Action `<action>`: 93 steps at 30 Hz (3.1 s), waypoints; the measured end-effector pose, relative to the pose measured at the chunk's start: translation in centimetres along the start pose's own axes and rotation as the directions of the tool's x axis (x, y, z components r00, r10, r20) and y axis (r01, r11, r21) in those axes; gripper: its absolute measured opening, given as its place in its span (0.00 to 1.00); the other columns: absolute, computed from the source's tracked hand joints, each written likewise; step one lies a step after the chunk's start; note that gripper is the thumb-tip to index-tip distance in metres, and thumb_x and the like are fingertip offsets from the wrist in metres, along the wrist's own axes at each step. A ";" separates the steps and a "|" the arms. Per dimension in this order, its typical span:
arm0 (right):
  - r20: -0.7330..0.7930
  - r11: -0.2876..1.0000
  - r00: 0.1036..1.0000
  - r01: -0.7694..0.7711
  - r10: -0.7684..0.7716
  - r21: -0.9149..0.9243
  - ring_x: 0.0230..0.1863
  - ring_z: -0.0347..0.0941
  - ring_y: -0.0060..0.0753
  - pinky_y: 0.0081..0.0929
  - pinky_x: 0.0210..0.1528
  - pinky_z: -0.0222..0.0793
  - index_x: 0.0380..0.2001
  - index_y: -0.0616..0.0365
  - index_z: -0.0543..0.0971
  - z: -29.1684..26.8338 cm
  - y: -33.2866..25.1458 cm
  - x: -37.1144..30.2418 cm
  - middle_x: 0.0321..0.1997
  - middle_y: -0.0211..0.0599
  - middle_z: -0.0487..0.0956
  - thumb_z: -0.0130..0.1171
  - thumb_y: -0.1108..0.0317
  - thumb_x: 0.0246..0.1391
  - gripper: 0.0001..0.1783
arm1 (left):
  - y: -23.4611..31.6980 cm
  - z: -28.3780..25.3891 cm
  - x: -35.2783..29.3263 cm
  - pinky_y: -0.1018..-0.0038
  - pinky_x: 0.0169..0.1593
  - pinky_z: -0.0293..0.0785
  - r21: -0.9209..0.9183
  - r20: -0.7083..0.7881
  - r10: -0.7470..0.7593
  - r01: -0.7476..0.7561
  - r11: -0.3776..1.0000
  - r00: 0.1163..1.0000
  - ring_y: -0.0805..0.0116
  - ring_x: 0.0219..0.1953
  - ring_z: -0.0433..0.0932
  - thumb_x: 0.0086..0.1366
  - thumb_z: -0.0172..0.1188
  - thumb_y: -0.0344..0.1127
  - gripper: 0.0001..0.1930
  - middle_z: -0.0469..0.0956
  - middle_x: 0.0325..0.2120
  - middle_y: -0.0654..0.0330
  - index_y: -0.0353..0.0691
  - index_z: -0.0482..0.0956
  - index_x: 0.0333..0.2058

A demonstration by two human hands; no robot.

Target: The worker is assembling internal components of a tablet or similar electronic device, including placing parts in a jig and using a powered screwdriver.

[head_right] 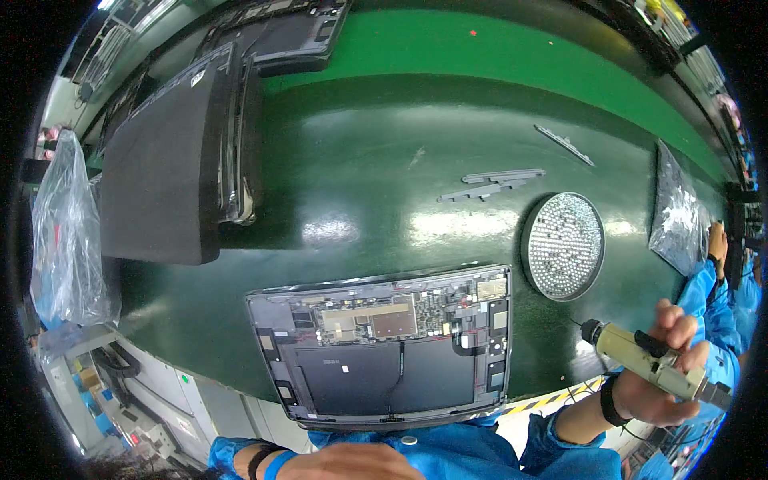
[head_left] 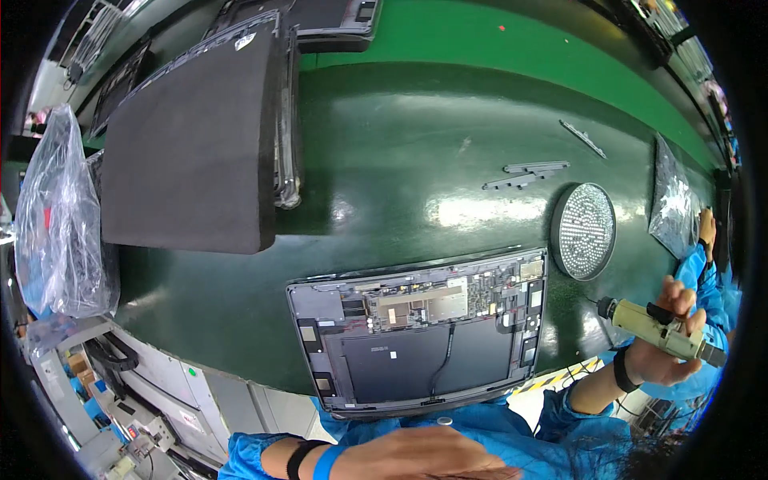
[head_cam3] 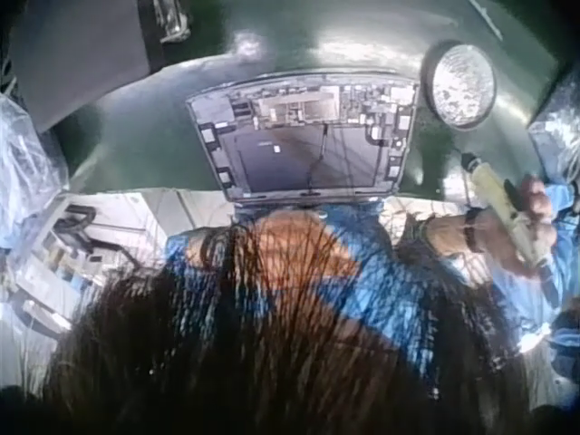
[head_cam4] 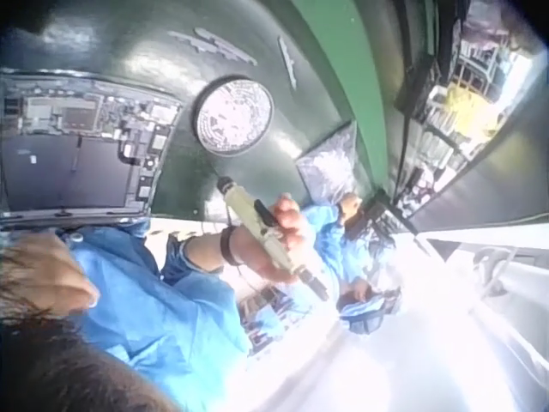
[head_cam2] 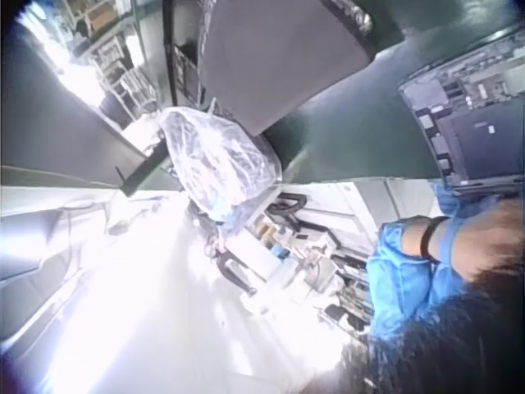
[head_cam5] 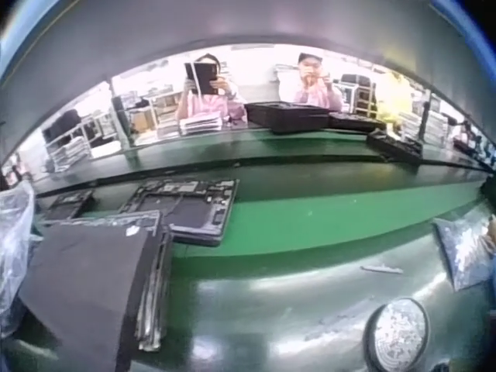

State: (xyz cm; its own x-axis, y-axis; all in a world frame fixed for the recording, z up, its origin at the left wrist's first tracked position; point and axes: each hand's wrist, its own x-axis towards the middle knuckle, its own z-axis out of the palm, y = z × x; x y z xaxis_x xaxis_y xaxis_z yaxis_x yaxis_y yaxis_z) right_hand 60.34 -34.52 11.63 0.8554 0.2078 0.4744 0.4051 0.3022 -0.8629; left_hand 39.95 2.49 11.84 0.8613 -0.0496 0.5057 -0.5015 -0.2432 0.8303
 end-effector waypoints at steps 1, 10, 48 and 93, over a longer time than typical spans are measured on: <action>-0.014 0.999 1.000 -0.021 0.021 0.032 0.50 0.63 0.47 0.50 0.62 0.52 0.40 0.50 0.69 0.2 0.8 -0.6 0.42 0.42 0.68 0.57 0.35 0.52 0.30 | 0.0 -0.2 -0.2 0.48 0.40 0.71 -0.084 -0.015 0.000 -0.001 0.996 1.000 0.46 0.41 0.79 0.68 0.55 0.45 0.14 0.80 0.40 0.52 0.42 0.82 0.30; -0.097 0.968 0.979 -0.196 0.182 -0.160 0.19 0.68 0.32 0.25 0.23 0.66 0.46 0.61 0.66 4.5 4.7 0.3 0.35 0.50 0.73 0.52 0.31 0.54 0.39 | 0.2 -0.3 -0.6 0.51 0.38 0.71 -0.496 -0.276 0.025 -0.164 0.853 0.961 0.46 0.41 0.79 0.68 0.56 0.41 0.12 0.80 0.37 0.53 0.43 0.75 0.26; -0.077 0.961 0.967 -0.251 0.243 -0.113 0.15 0.56 0.17 0.17 0.20 0.50 0.43 0.63 0.67 2.9 6.1 -0.1 0.14 0.22 0.63 0.55 0.30 0.53 0.40 | -3.1 -3.6 -1.2 0.61 0.44 0.70 0.912 -0.063 -0.550 0.272 0.306 0.833 0.51 0.44 0.73 0.52 0.66 0.55 0.30 0.72 0.48 0.47 0.61 0.78 0.56; -0.365 0.591 0.528 -0.803 0.767 0.081 0.32 0.83 0.38 0.30 0.36 0.83 0.45 0.70 0.76 -3.8 0.5 -5.7 0.36 0.47 0.83 0.50 0.60 0.66 0.19 | -0.1 -1.9 -19.7 0.76 0.39 0.75 -0.641 -0.240 -0.947 0.697 0.320 0.215 0.70 0.36 0.79 0.62 0.64 0.33 0.18 0.79 0.38 0.54 0.31 0.77 0.49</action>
State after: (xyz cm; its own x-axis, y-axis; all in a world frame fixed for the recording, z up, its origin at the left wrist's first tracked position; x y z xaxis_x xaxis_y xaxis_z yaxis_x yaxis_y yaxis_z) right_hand 56.91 -39.03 7.85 0.8801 0.0019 -0.4748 -0.4732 0.0870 -0.8767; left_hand 22.90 5.29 2.25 0.6401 0.4517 -0.6215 0.3874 0.5087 0.7688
